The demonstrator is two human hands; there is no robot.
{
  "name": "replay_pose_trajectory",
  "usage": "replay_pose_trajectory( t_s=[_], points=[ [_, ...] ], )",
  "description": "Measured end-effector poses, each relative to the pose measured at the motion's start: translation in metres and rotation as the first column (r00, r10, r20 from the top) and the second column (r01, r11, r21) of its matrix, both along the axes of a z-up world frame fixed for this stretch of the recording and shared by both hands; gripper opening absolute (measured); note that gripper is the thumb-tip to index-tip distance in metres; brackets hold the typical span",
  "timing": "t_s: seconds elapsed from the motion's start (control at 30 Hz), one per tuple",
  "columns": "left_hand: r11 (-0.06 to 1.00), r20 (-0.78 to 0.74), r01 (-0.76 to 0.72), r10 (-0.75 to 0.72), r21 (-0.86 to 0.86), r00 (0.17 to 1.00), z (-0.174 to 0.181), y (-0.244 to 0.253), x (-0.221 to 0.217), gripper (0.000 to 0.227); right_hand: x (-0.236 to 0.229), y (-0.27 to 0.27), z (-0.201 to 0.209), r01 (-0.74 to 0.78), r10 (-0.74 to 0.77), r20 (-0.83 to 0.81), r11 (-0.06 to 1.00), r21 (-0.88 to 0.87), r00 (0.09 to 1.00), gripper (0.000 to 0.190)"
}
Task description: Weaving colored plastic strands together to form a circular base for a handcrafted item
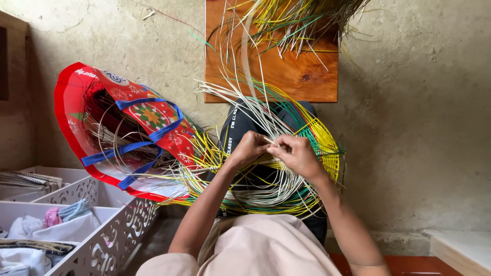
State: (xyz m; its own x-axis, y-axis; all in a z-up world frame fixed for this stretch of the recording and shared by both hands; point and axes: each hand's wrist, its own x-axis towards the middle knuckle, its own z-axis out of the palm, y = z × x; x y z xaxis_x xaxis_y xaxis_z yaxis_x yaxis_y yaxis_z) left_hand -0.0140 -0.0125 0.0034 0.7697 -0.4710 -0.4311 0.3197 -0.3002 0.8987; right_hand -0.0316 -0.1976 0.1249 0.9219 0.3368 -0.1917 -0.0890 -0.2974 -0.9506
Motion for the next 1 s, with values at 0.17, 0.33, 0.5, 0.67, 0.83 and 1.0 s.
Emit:
replay_pose_trajectory(
  t_s=[0.17, 0.33, 0.5, 0.67, 0.83, 1.0],
  points=[
    [0.999, -0.048, -0.005, 0.003, -0.043, 0.999, 0.011, 0.004, -0.002, 0.015, -0.001, -0.019, -0.051, -0.181, 0.099, -0.153, 0.625, -0.76, 0.983, 0.024],
    [0.999, -0.043, -0.002, 0.001, -0.041, 0.999, 0.002, 0.001, -0.004, 0.017, 0.015, -0.014, -0.025, -0.19, 0.025, -0.229, 0.644, -0.741, 0.973, 0.03],
    [1.0, 0.029, -0.005, 0.005, -0.018, 1.0, -0.015, -0.003, -0.008, 0.014, 0.021, 0.007, -0.033, -0.033, -0.078, -0.195, 0.859, -0.512, 0.978, 0.02],
    [0.989, 0.006, -0.145, 0.145, -0.013, 0.989, -0.012, -0.006, -0.013, 0.011, 0.025, 0.019, 0.009, 0.142, -0.138, -0.056, 0.987, 0.073, 0.989, 0.011],
    [0.988, -0.006, -0.148, 0.148, -0.031, 0.989, 0.007, -0.006, -0.012, 0.009, 0.011, 0.003, -0.017, 0.074, 0.08, 0.268, 0.851, -0.52, 0.96, 0.017],
    [0.99, 0.009, -0.095, 0.095, 0.101, 0.995, -0.012, -0.01, -0.008, 0.025, -0.002, 0.003, 0.026, -0.007, 0.015, 0.078, 0.995, -0.101, 0.997, 0.027]
  ],
)
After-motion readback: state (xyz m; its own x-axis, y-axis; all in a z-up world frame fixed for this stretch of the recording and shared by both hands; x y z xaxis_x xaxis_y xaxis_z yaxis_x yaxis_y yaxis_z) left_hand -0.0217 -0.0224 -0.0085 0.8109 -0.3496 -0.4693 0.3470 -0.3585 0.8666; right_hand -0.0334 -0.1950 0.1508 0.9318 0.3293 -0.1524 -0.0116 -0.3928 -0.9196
